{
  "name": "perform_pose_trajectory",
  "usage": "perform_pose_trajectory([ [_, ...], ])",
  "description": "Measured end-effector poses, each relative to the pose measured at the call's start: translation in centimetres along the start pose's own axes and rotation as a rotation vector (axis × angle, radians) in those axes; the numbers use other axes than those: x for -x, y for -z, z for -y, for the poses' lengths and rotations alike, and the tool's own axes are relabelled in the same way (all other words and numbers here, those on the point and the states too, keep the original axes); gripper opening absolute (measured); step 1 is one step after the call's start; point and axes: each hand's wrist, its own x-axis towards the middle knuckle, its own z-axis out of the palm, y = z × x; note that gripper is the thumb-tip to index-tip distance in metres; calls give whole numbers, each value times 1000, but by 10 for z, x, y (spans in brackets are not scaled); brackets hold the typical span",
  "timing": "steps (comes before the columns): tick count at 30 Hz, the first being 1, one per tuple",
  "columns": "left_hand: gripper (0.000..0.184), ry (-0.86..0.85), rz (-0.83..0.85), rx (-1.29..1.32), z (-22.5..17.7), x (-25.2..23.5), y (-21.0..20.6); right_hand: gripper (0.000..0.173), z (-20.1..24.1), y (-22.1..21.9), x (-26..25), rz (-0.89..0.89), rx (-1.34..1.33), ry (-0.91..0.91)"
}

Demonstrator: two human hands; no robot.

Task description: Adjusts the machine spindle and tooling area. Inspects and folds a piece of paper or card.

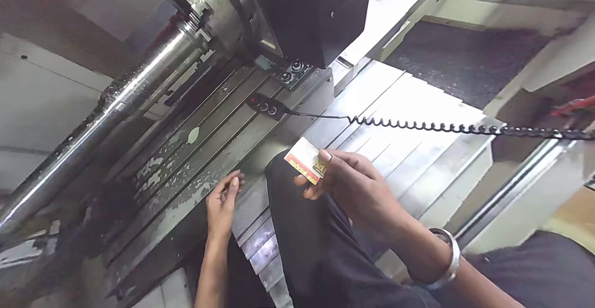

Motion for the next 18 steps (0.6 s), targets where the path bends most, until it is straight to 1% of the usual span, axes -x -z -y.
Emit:
perform_pose_trajectory([
  [2,45,-137,139,207,-47,-12,-21,35,-3,0,2,23,120,42],
  [4,57,-224,247,295,-85,-18,-41,33,-4,-1,4,38,260,94],
  [5,57,-252,281,311,-98,-20,-50,32,-5,-1,5,43,335,125],
  [6,52,-279,299,319,-109,-21,-59,31,-5,-1,7,42,406,160],
  [7,43,-304,303,324,-117,-21,-66,30,-6,-1,9,35,470,196],
  [9,20,-350,289,329,-125,-20,-79,28,-5,2,12,12,531,248],
  [10,13,-366,287,345,-125,-21,-82,27,-4,4,13,8,529,262],
  [12,10,-352,273,400,-123,-22,-86,27,-1,8,15,3,503,272],
  [15,10,-288,233,510,-122,-20,-86,25,3,15,18,14,481,260],
  [18,11,-268,208,551,-120,-19,-86,24,0,18,18,38,534,258],
])
